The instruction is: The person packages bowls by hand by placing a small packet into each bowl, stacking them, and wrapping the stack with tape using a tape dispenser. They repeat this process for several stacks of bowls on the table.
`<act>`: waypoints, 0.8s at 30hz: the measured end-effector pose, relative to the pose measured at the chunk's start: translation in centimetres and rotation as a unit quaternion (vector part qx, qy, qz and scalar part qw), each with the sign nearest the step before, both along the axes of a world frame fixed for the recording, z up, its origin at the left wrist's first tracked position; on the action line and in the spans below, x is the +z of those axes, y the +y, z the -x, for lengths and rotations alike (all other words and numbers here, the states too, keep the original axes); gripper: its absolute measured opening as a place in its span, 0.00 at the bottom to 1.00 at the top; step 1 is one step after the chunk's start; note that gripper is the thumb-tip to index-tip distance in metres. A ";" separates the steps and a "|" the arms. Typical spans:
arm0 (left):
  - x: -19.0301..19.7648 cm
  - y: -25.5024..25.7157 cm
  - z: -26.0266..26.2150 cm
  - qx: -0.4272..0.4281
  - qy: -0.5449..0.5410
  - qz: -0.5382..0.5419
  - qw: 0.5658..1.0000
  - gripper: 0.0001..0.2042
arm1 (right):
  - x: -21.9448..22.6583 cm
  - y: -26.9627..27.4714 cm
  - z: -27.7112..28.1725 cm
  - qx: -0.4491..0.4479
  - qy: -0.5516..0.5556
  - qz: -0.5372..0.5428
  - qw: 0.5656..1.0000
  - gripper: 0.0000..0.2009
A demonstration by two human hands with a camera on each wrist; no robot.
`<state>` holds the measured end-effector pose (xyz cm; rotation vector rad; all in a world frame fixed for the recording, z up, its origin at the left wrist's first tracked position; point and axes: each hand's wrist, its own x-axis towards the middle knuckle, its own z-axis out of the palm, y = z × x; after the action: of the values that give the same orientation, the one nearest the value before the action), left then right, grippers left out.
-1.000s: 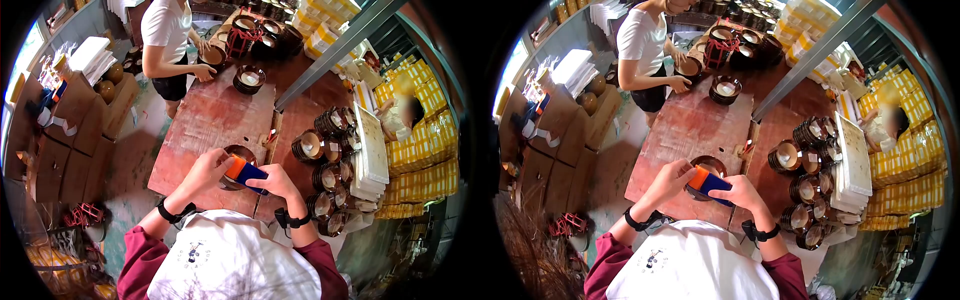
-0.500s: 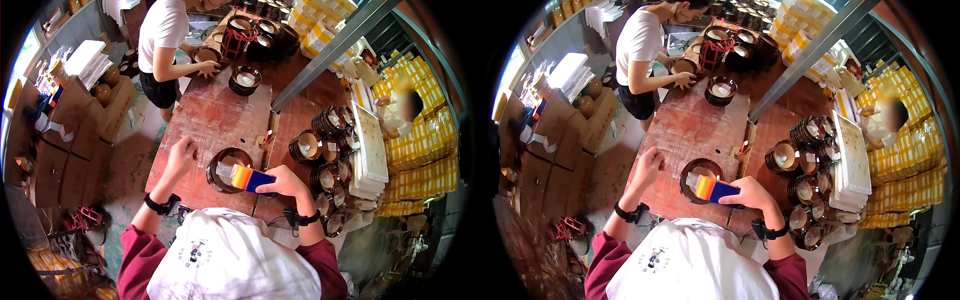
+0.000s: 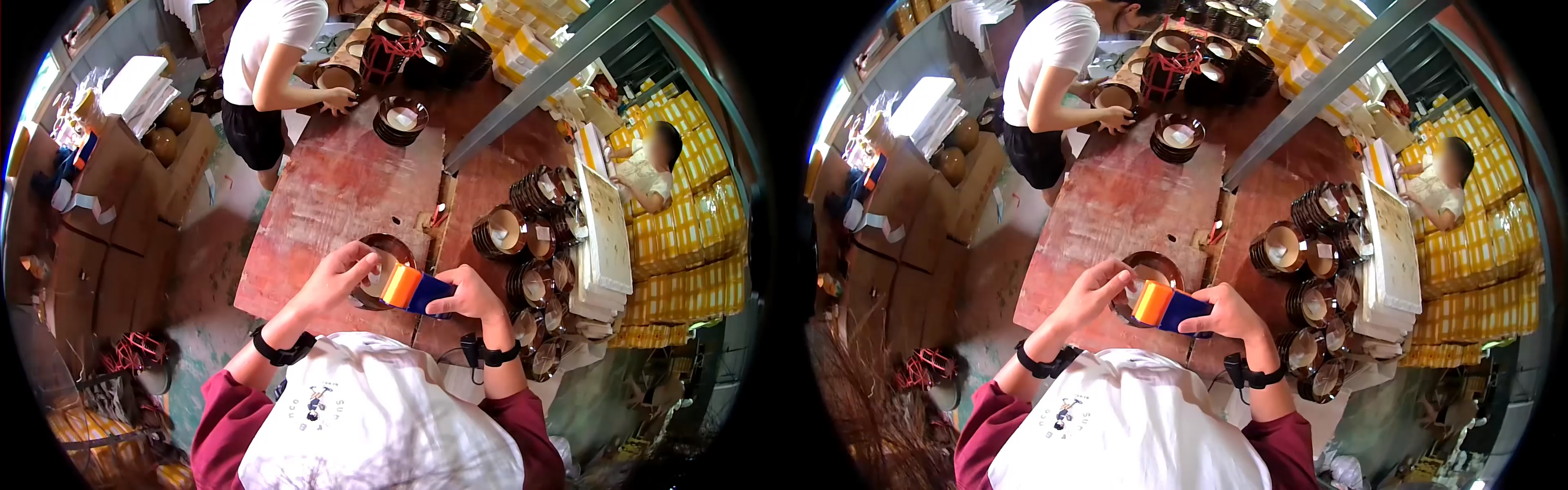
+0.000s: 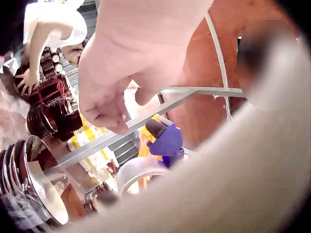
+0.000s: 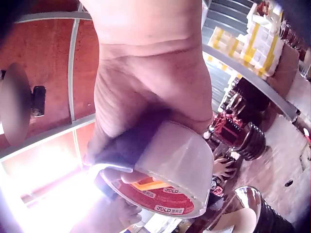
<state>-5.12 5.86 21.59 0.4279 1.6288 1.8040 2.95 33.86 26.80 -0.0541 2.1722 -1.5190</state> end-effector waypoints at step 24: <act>-4.4 2.9 -0.6 0.161 0.034 -0.099 0.981 0.21 | -2.0 -1.0 0.4 -0.044 0.026 -0.016 0.999 0.26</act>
<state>-4.55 8.74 17.18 0.3291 1.6453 2.2271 2.58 32.87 24.83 0.0117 2.2668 -1.5468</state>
